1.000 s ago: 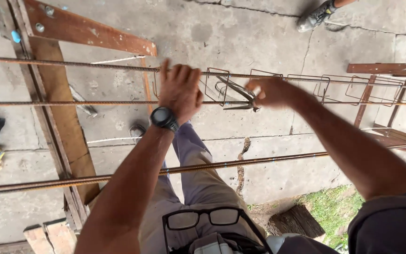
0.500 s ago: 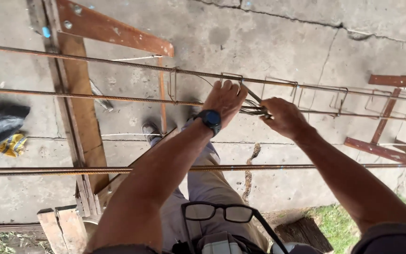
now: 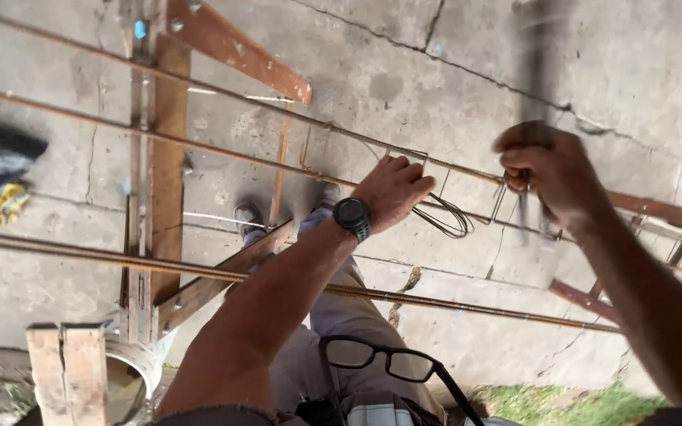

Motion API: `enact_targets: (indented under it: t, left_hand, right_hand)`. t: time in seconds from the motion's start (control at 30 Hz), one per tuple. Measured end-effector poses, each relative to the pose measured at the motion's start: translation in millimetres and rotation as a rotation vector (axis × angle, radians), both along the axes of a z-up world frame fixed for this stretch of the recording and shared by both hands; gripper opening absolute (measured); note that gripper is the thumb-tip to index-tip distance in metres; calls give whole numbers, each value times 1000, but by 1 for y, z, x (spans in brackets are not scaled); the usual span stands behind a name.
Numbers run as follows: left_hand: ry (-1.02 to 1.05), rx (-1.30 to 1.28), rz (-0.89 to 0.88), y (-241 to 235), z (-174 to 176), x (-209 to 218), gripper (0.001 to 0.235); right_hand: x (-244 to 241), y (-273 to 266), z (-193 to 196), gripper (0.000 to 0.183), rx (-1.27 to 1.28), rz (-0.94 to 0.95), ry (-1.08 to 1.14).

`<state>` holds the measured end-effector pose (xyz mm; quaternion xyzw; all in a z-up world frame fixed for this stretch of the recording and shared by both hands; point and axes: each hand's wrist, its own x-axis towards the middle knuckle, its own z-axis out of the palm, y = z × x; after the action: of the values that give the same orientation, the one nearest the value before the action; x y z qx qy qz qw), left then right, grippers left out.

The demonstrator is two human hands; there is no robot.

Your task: The person ties steel rebar rods together using wire and a rebar tying tool. They wrap the wire around the intersections of the rods and twist it to secure the structure.

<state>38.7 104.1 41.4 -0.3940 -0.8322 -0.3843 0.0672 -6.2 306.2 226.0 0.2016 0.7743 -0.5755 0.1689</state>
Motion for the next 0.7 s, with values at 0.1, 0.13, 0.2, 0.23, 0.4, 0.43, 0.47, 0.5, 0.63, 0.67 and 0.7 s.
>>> enact_targets:
  t: [0.1, 0.13, 0.2, 0.23, 0.4, 0.43, 0.47, 0.5, 0.63, 0.67, 0.7]
  left_hand:
    - [-19, 90, 50, 0, 2, 1, 13]
    - [-12, 104, 57, -2, 3, 2, 15]
    - [-10, 123, 73, -5, 5, 6, 19]
    - [-21, 140, 96, -8, 8, 9, 18]
    - [-1, 161, 189, -11, 26, 4, 21]
    - [-2, 171, 209, -12, 28, 4, 19]
    - [-5, 180, 229, -13, 30, 4, 18]
    - [-7, 182, 235, -13, 31, 5, 18]
    - [22, 185, 260, -12, 30, 5, 20]
    - [29, 185, 269, -10, 28, 5, 21]
    - [27, 188, 272, -9, 27, 6, 21]
  right_hand:
    - [-34, -13, 2, 17, 107, 196, -413]
    - [-43, -15, 3, 22, 172, 381, -420]
    - [-59, -25, 4, 28, 240, 573, -430]
    - [-64, -32, 3, 28, 418, 711, -518]
    - [-94, -73, 15, 28, 920, 1128, -619]
    - [-99, -90, 26, 26, 1002, 1199, -646]
    - [-103, -107, 36, 39, 1083, 1270, -674]
    - [-105, -115, 37, 39, 1086, 1276, -674]
    - [-113, -122, 33, 53, 1361, 1612, -440]
    - [-115, -118, 30, 59, 1367, 1670, -341]
    - [-116, -121, 31, 59, 1370, 1674, -342]
